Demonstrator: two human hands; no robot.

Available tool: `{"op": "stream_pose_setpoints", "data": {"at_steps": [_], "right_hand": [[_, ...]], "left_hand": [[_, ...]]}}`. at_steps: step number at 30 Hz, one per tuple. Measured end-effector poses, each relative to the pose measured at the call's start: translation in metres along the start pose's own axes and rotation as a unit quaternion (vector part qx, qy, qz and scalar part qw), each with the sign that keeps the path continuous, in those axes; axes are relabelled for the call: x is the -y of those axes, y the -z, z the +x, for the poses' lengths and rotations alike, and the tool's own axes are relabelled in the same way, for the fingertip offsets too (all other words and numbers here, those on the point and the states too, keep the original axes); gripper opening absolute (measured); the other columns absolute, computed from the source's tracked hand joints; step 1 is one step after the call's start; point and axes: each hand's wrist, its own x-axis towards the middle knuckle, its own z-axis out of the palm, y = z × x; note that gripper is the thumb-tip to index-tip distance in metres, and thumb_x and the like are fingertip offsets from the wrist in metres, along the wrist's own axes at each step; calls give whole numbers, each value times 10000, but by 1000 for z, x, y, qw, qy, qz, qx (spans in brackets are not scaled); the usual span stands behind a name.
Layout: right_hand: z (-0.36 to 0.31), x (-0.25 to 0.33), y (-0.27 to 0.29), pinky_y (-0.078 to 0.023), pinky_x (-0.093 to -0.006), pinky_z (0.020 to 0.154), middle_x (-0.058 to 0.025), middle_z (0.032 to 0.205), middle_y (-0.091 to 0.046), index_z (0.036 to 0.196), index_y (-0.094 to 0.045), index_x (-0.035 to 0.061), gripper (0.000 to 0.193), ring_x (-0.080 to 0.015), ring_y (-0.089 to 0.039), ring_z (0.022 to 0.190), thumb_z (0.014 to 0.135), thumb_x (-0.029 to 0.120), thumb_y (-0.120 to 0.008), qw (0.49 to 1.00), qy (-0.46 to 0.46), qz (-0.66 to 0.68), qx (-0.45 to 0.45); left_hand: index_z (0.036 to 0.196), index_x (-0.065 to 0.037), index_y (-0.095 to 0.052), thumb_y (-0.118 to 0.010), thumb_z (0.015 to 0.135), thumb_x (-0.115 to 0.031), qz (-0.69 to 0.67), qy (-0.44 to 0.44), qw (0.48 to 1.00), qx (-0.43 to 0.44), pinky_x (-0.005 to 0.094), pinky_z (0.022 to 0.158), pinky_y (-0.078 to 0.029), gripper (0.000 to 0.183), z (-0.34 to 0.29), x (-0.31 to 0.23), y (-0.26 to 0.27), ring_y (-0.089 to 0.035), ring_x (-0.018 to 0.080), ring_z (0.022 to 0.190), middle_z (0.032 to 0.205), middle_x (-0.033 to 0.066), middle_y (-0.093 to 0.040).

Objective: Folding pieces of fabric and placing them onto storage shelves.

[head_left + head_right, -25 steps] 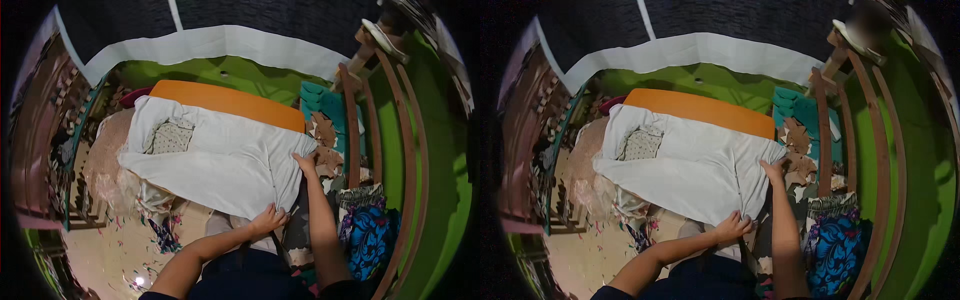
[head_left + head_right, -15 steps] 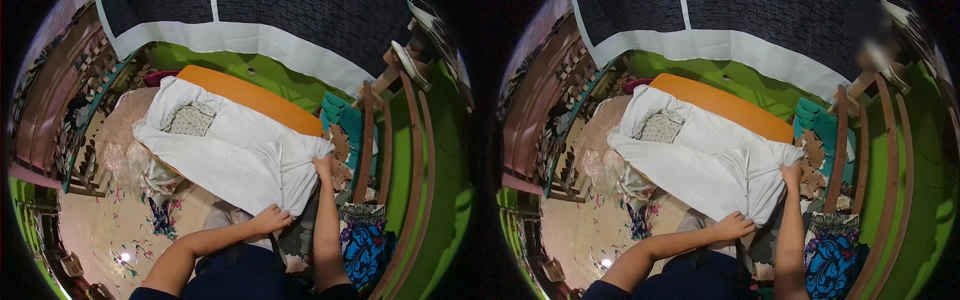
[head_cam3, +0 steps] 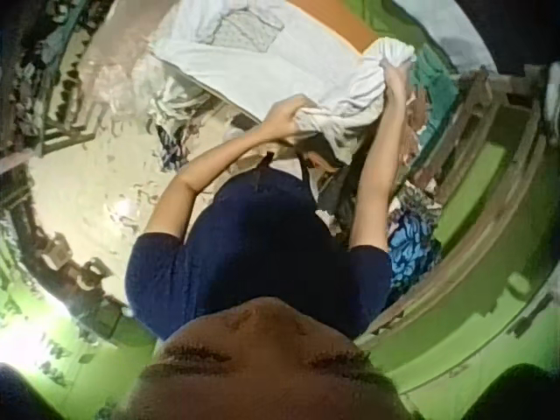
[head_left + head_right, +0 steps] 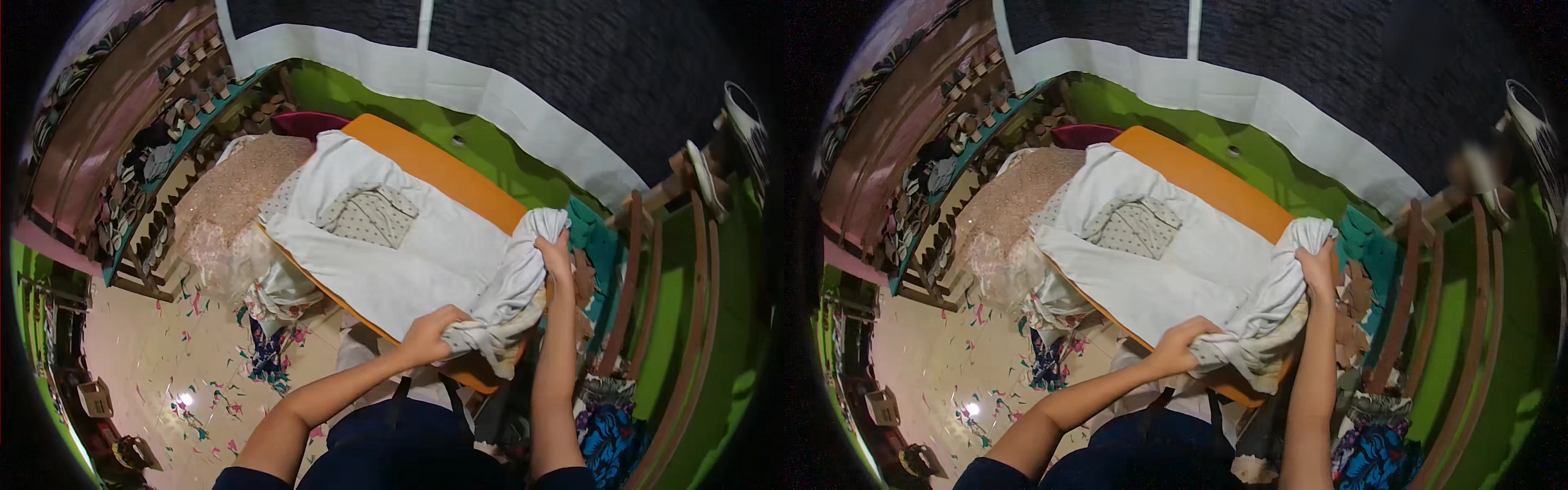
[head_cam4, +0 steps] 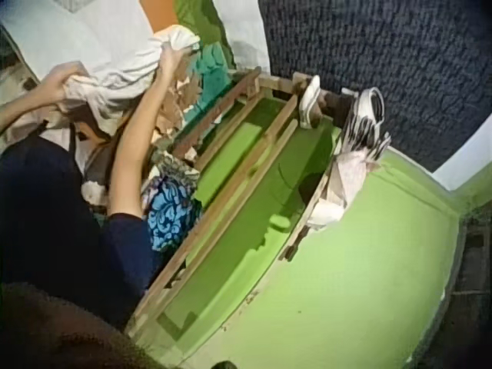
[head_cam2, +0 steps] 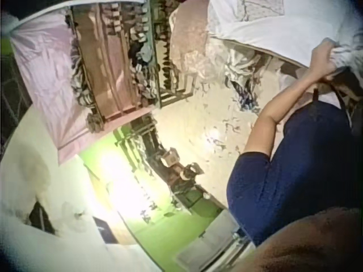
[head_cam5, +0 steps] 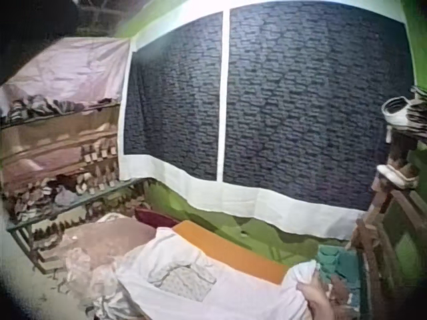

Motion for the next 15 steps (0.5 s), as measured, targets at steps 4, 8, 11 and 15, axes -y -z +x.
{"op": "stream_pose_setpoints", "data": {"at_steps": [4,8,11,15], "right_hand": [[12,55,-101,-296,-324,984,-242,1299,-343,1333,-158,-60,824,-305,-378,1182,654,100,-597,990,-5,132,40],[42,82,-200,-246,-333,1020,-263,1314,-317,1327,-145,-78,831,-329,-321,1232,658,107,-602,992,17,117,34],[60,115,-271,-396,-337,878,-228,1215,-397,1314,-165,-45,814,-284,-461,1063,639,55,-609,992,79,98,-6],[48,184,-341,-279,-374,1006,-343,1290,-290,1318,-132,-95,927,-402,-314,1221,624,196,-673,997,25,46,59]], "left_hand": [[1031,-51,-560,-582,663,-1,-78,32,992,-91,281,837,-414,372,0,56,88,-561,227,960,989,102,-583],[1078,-36,-536,-591,675,10,-82,100,965,-227,273,892,-369,409,3,91,191,-517,211,1014,1025,104,-558],[1100,-38,-521,-568,661,35,-12,83,961,-262,280,906,-359,448,12,107,255,-505,221,1025,1040,102,-543],[1128,-47,-503,-485,618,92,55,137,952,-268,292,906,-361,530,3,136,323,-500,235,1024,1048,125,-532]]}}
